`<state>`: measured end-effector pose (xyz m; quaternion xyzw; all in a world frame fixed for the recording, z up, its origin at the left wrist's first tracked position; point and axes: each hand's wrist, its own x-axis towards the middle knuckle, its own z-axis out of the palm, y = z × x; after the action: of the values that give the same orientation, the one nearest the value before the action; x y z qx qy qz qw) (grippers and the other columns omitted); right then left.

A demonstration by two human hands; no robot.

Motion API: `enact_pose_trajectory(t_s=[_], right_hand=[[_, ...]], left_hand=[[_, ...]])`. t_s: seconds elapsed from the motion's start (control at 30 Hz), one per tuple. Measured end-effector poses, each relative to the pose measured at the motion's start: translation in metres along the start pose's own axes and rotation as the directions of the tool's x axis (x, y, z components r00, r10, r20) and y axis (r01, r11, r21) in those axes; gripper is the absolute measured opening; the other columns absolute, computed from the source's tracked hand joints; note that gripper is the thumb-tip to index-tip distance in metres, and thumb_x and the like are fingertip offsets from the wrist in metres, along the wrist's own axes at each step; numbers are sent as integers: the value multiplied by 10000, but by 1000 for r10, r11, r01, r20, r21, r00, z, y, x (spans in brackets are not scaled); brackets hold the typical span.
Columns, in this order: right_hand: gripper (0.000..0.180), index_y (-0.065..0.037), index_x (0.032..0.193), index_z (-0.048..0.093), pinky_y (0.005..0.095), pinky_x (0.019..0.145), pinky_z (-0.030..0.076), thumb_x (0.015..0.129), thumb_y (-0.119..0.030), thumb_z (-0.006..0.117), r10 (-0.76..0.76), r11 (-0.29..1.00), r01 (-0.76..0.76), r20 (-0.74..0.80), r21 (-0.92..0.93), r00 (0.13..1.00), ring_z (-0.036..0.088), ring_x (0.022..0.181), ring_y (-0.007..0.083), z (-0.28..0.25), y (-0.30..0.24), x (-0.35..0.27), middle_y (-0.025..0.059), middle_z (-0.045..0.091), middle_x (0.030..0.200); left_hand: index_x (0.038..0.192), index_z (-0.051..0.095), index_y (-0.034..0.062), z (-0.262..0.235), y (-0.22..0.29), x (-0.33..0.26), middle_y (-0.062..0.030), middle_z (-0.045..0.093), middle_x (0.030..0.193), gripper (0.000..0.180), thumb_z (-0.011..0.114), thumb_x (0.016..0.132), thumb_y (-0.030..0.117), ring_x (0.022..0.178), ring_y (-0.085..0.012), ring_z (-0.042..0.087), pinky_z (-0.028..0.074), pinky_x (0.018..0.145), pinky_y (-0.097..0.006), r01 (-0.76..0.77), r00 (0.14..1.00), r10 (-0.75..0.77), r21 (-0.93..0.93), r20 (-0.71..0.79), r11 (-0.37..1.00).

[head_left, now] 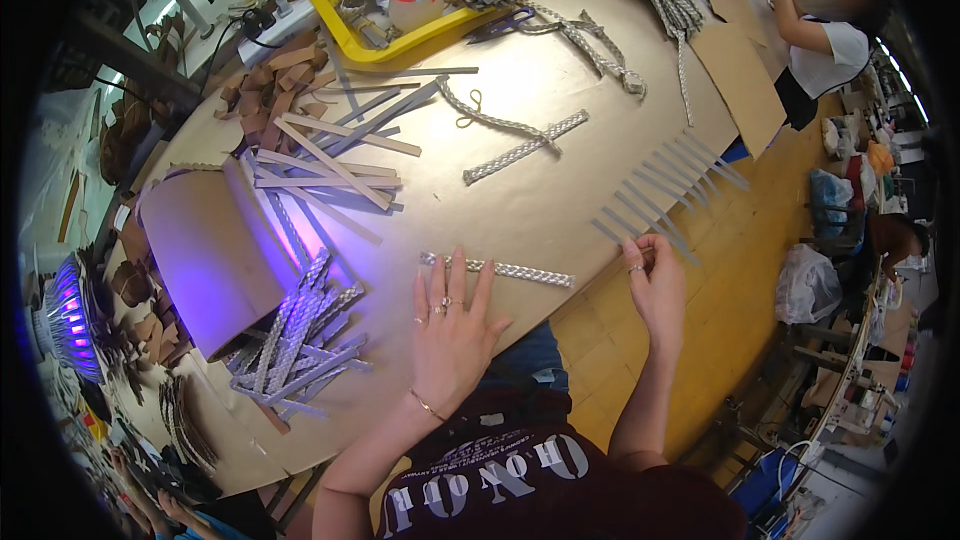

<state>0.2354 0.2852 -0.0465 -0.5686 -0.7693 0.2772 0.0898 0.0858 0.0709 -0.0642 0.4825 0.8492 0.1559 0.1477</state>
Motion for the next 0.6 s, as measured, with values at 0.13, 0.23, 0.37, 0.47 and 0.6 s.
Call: enact_pose_trajectory(t_s=[0.13,0.23,0.37,0.47,0.6], right_hand=[[268,-12,858,653,425,632,453,944,-265,648,-79,966,77,1,-248,997,615,659,317,-9,-13,3,153,658,765],[252,-15,834,659,403,657,445,932,-247,664,-225,950,223,18,-220,974,608,693,295,-16,-32,-4,143,649,779],[199,-28,824,662,371,707,436,896,-207,709,-420,901,377,217,214,881,591,726,281,-40,-63,-33,104,631,780],[177,-36,839,664,363,718,439,873,-194,735,-595,803,532,411,270,691,586,715,284,-41,-79,-48,84,621,769],[191,11,864,653,340,704,464,868,-155,746,-604,796,458,478,396,637,614,740,258,-16,-86,-52,91,641,786]], left_hand=[[1450,474,93,5,10,-8,-221,291,1566,660,667,891,388,1432,-417,269,176,1177,-573,63,994,-67,-41,-83,997],[1381,538,74,0,12,-14,-216,441,1469,598,717,864,318,1349,-402,401,247,1159,-538,-13,984,1,-66,-180,998],[1215,665,66,-16,8,-24,-151,649,1183,413,770,847,222,1103,-259,601,423,1006,-402,-55,984,-69,-654,-162,754],[1142,695,46,-23,3,-26,-101,704,1024,317,780,846,120,905,-175,646,487,862,-305,45,986,-167,-962,-1,269],[1089,713,24,-26,-6,-27,-74,717,954,220,751,878,77,812,-121,626,499,769,-270,105,951,-289,-994,111,-36]])
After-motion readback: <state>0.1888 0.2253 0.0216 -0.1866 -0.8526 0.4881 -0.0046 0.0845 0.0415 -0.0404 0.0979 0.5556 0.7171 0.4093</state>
